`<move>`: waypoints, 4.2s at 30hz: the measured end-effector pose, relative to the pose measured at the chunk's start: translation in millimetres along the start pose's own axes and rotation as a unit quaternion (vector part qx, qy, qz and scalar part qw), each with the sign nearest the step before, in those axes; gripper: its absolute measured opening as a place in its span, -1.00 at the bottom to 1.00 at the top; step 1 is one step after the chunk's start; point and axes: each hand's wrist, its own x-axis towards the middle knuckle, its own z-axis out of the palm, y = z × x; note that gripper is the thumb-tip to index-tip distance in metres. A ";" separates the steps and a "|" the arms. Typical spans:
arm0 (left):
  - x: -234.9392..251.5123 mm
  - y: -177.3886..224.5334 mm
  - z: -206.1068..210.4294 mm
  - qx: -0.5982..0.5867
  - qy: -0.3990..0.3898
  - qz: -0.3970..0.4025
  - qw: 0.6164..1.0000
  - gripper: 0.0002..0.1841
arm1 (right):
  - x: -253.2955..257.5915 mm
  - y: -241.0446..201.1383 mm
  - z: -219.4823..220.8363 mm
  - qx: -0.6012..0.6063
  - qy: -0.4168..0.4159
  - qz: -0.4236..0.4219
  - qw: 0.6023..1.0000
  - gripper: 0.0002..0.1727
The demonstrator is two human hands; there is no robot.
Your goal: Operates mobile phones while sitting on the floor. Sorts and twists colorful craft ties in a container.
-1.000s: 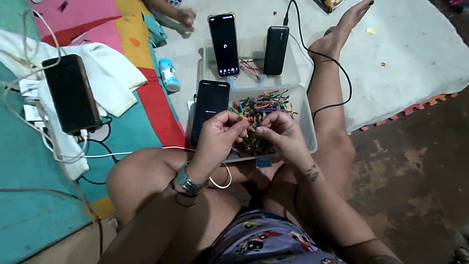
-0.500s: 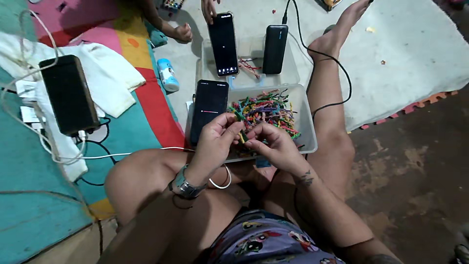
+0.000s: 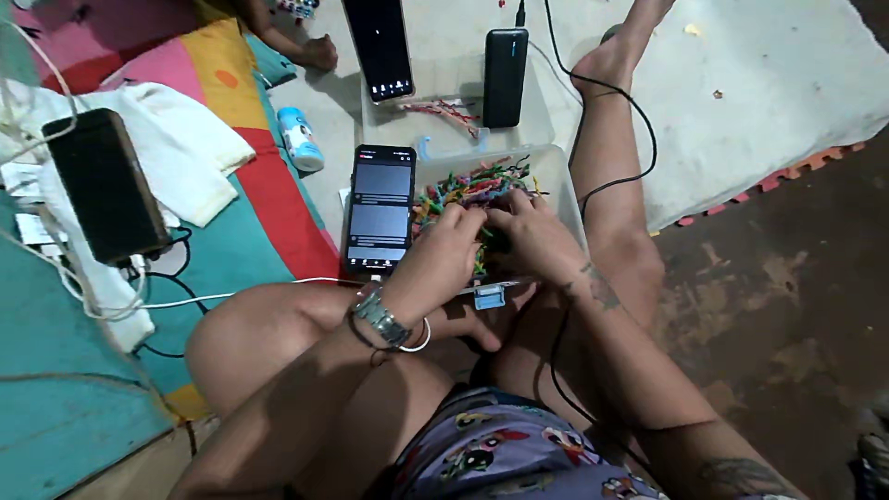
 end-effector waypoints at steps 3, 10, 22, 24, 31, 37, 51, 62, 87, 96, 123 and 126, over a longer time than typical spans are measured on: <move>10.2 3.2 14.9 0.063 -0.095 -0.035 0.993 -0.75 | 2.6 4.6 -3.6 0.004 0.051 -0.015 0.999 -0.63; 2.8 12.4 10.2 0.130 -0.105 -0.134 0.977 -0.66 | 2.8 20.7 -21.6 0.054 0.086 0.034 0.994 -0.69; -9.1 16.6 6.3 0.134 -0.033 -0.038 0.990 -0.74 | -25.4 4.7 -31.2 0.028 0.123 -0.041 0.991 -0.83; -8.7 11.1 7.7 0.105 -0.063 0.028 0.992 -0.81 | -20.9 1.4 -22.5 0.012 0.074 0.017 0.997 -0.76; -4.6 4.5 9.8 0.070 -0.137 0.014 0.988 -0.74 | -9.7 2.5 -7.6 0.036 0.090 -0.001 0.995 -0.81; -4.3 2.6 10.9 0.053 -0.148 -0.003 0.988 -0.72 | -12.0 0.8 -9.4 0.044 0.165 -0.053 0.984 -0.80; -6.7 4.9 8.6 0.055 -0.170 -0.002 0.984 -0.68 | -14.1 5.0 -6.6 0.204 0.444 -0.059 0.871 -0.83; -18.6 16.2 2.7 -0.067 0.193 0.104 0.973 -0.83 | -36.4 4.9 -31.4 0.425 0.428 -0.130 0.787 -0.78; -27.3 24.6 -33.1 -0.274 -0.037 -0.042 0.960 -0.79 | -58.5 -28.9 -15.9 0.127 0.372 -0.210 0.895 -0.87; -36.7 24.4 -12.6 -0.554 -0.013 0.088 0.828 -0.90 | -52.4 -6.1 -15.9 0.316 0.288 -0.188 0.884 -0.88; -35.5 22.4 -12.0 -0.466 0.179 0.090 0.862 -0.93 | -50.3 -25.4 6.1 0.600 0.057 -0.151 0.784 -0.98; -35.8 18.7 -17.6 -0.485 0.123 0.071 0.863 -0.84 | -49.2 -25.8 5.4 0.599 0.044 -0.140 0.787 -0.90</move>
